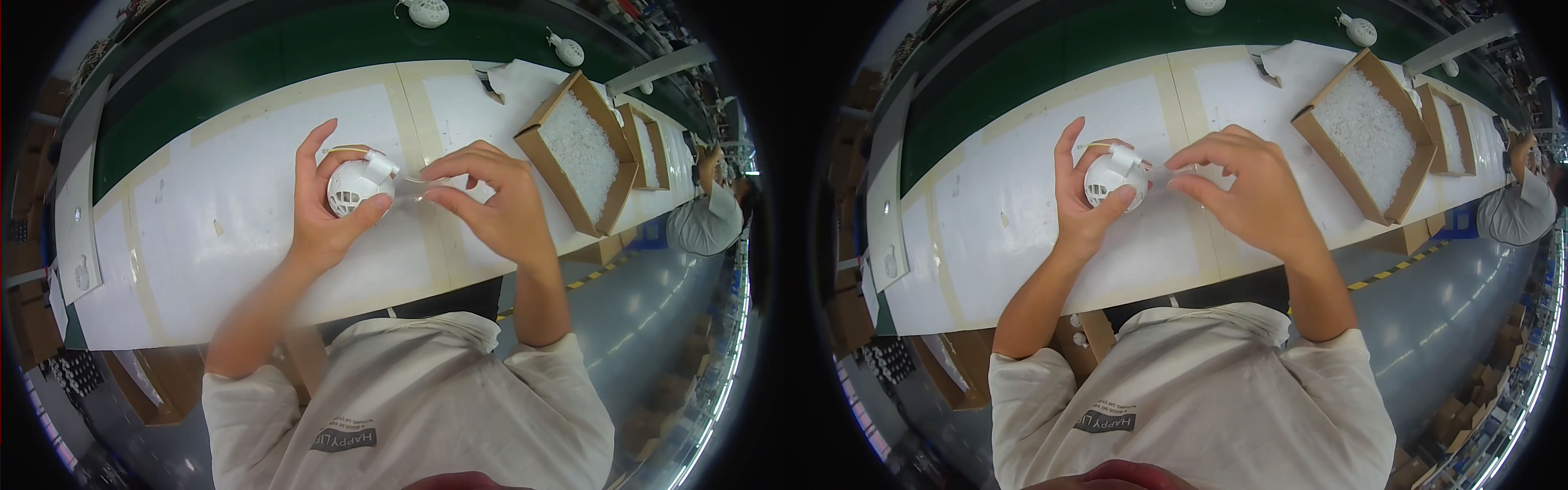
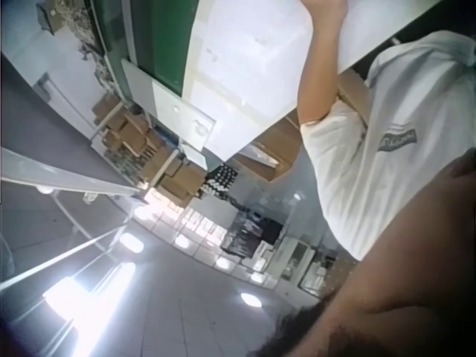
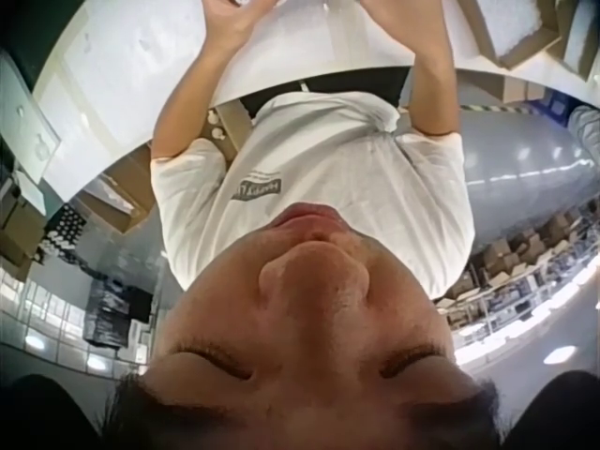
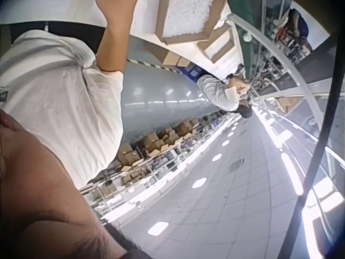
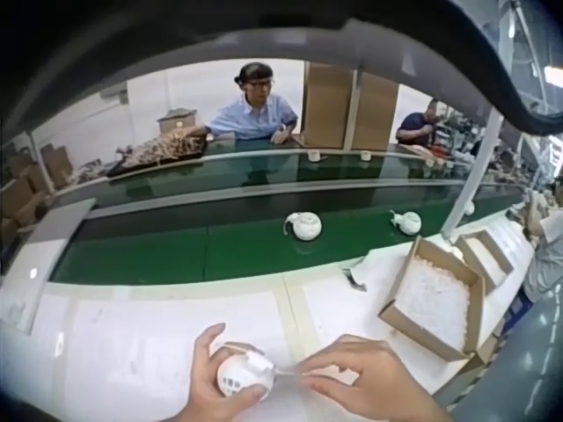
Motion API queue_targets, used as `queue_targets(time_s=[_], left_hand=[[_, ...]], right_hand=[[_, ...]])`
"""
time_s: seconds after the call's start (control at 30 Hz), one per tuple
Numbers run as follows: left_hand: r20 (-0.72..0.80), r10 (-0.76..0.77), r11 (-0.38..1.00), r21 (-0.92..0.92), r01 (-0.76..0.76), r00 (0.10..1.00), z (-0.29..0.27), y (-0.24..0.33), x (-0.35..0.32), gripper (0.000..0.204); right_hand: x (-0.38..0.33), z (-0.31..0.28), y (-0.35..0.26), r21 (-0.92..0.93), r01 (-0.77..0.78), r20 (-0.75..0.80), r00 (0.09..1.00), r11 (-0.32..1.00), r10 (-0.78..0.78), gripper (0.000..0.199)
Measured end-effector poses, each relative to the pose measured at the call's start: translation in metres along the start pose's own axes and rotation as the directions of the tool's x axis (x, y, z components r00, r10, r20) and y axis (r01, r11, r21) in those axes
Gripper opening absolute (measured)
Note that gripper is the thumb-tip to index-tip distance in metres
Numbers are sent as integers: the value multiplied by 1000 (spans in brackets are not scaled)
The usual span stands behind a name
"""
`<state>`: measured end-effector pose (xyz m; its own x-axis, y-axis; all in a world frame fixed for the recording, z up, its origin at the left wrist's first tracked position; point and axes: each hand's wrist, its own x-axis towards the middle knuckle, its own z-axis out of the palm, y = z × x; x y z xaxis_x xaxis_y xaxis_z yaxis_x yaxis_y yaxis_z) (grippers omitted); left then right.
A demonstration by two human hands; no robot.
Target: Assembling components of small portable electric fans at a workstation.
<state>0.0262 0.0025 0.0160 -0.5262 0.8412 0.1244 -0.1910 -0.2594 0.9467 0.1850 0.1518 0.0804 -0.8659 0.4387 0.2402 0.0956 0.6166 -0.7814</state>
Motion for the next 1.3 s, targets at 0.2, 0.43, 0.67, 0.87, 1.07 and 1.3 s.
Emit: queue_targets(time_s=[0.2, 0.43, 0.67, 0.87, 1.07, 1.3], left_hand=[[67, 77, 996, 47, -80, 995, 3, -4, -4, 84], [95, 104, 991, 79, -111, 990, 7, -7, -11, 67], [120, 182, 976, 101, -195, 976, 6, -6, -10, 53], [166, -129, 988, -61, 140, 978, 6, 4, -15, 52], [207, -358, 886, -233, 401, 910, 14, 19, -13, 50], [129, -275, 960, 96, 264, 953, 19, 9, -16, 49]], right_hand=[[-12, 48, -3, 305, -127, -187, 964, 944, 191, 15], [-16, 69, -1, 764, -102, -209, 895, 637, 395, 12], [-20, 65, 9, 399, 106, -378, 924, 911, 58, 18], [-12, 45, 11, 101, 286, -339, 910, 953, -237, 23], [1, 13, 13, -380, 549, -98, 776, 744, -623, 23], [-2, 10, -2, -480, 471, 19, 849, 740, -528, 22]])
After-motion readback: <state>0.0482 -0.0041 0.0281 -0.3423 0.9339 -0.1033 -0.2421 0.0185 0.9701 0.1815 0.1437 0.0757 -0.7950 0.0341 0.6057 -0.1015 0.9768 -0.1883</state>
